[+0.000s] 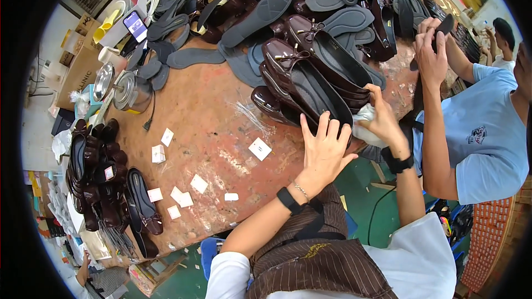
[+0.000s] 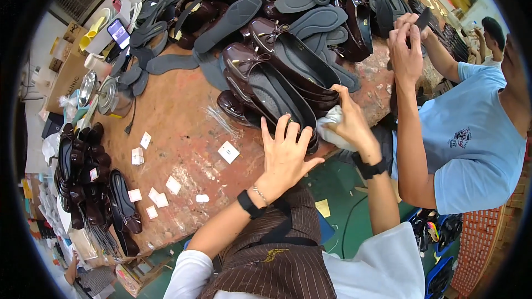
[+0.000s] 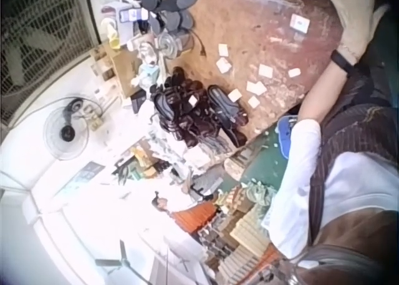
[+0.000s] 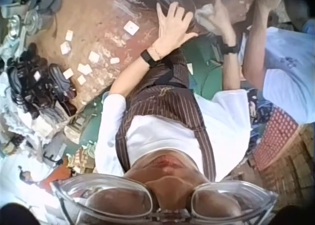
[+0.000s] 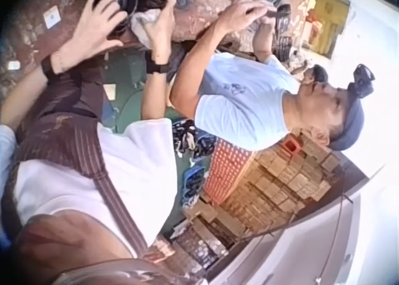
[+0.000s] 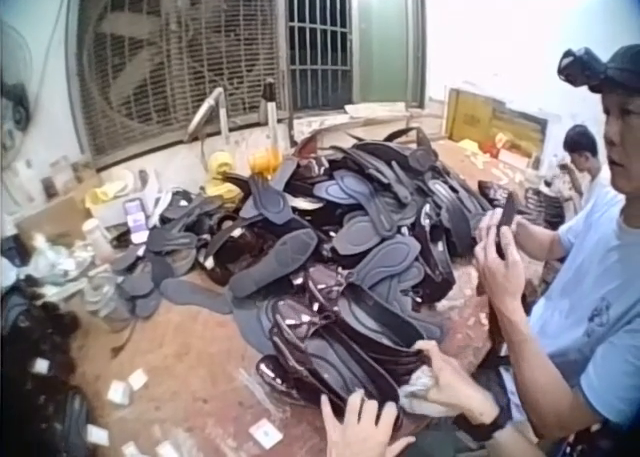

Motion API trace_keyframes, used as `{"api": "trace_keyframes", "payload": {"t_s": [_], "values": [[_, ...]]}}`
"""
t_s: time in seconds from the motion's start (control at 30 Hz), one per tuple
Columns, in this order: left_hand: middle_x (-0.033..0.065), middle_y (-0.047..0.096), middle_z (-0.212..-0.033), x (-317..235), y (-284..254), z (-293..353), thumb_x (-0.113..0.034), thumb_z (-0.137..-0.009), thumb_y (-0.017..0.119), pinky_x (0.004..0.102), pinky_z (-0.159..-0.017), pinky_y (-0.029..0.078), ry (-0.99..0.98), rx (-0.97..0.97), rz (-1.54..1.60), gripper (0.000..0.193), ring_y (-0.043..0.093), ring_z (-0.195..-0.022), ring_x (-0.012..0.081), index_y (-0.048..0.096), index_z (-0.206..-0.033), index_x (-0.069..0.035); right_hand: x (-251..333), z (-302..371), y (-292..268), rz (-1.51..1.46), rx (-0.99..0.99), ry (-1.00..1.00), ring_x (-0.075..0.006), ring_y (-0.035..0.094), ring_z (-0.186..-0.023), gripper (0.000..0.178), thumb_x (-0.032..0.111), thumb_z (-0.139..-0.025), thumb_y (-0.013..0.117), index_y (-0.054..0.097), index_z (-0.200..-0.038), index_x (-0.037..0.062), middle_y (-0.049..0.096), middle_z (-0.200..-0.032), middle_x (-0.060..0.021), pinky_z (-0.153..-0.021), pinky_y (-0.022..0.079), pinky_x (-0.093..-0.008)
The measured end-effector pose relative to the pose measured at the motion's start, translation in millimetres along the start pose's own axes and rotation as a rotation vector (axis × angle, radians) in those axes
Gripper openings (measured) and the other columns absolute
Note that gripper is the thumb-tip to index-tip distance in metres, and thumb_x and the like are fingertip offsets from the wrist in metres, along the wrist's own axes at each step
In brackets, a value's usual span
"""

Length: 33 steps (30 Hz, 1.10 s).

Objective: Polishing a batch of burgundy leather loafers at a manufacturing workbench, including cleaning surfaces and applying stickers.

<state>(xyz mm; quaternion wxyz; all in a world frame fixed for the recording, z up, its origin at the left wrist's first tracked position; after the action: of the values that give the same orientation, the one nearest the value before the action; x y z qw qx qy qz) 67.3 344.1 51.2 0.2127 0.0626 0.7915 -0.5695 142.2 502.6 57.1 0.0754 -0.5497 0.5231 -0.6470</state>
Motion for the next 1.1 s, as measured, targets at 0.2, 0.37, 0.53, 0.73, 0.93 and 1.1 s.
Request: {"api": "trace_keyframes", "payload": {"t_s": [0.2,0.37,0.53,0.73,0.93,1.1], "values": [[0.0424,0.001,-0.157,8,40,22,-0.031,-0.071,0.086,0.0835,-0.107,0.008,-0.293,-0.387,0.119,0.085,0.0,-0.142,0.0696,0.045,-0.145,-0.027,-37,1,22,-0.019,-0.246,0.012,-0.0413,0.065,-0.113,0.088,0.004,-0.065,0.087,0.041,-0.139,0.0094,0.065,-0.12,-0.0249,-0.093,0.052,-0.0442],[0.0447,-0.011,-0.156,15,38,28,-0.023,-0.067,0.092,0.0711,-0.115,0.019,-0.445,-0.678,0.42,0.102,-0.004,-0.145,0.0658,0.032,-0.15,-0.021,-28,14,31,-0.078,-0.288,0.075,-0.0335,0.066,-0.101,0.063,-0.008,-0.069,0.074,0.048,-0.125,0.0035,0.063,-0.108,-0.0205,-0.091,0.049,-0.0386],[0.0329,0.003,-0.163,17,12,25,-0.01,-0.068,0.087,0.0626,-0.12,0.02,-0.407,-0.737,0.556,0.092,0.001,-0.148,0.0608,0.034,-0.144,-0.014,4,37,27,-0.159,-0.453,-0.006,-0.0298,0.067,-0.096,0.054,-0.009,-0.071,0.073,0.05,-0.119,0.0014,0.065,-0.1,-0.0208,-0.087,0.05,-0.0363],[0.0314,0.023,-0.16,50,-59,62,-0.004,-0.072,0.078,0.0552,-0.122,0.018,-0.35,-0.706,0.815,0.057,0.012,-0.152,0.0529,0.042,-0.116,-0.009,27,43,2,-0.19,-0.466,0.087,-0.0258,0.062,-0.112,0.056,-0.015,-0.071,0.073,0.049,-0.119,-0.0002,0.062,-0.105,-0.0191,-0.099,0.045,-0.0332],[0.0186,0.05,-0.124,125,-152,106,-0.005,-0.067,0.08,0.038,-0.101,0.042,-0.278,-0.814,0.678,0.059,0.053,-0.115,0.0277,0.041,-0.111,-0.009,67,39,-18,-0.275,-0.48,0.147,-0.0225,0.061,-0.103,0.057,-0.016,-0.071,0.072,0.048,-0.12,0.0006,0.058,-0.101,-0.0135,-0.097,0.045,-0.0321],[0.0073,0.037,-0.11,258,-180,118,0.004,-0.064,0.077,0.0308,-0.096,0.042,-0.361,-0.867,0.556,0.07,0.046,-0.105,0.0163,0.033,-0.115,-0.01,121,31,-12,-0.384,-0.46,-0.049,-0.0197,0.054,-0.101,0.067,-0.017,-0.065,0.072,0.046,-0.123,0.0038,0.05,-0.11,-0.0076,-0.095,0.042,-0.0279]]}}
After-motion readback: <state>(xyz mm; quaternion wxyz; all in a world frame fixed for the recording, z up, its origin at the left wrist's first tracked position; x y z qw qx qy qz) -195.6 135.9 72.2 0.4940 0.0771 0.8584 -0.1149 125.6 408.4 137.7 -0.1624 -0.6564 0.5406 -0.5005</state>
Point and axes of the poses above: each hand's wrist, its own z-axis away from the middle knuckle, its own y-axis out of the palm, x = y × z, the point moved 7 cm from there along -z, towards the middle knuckle
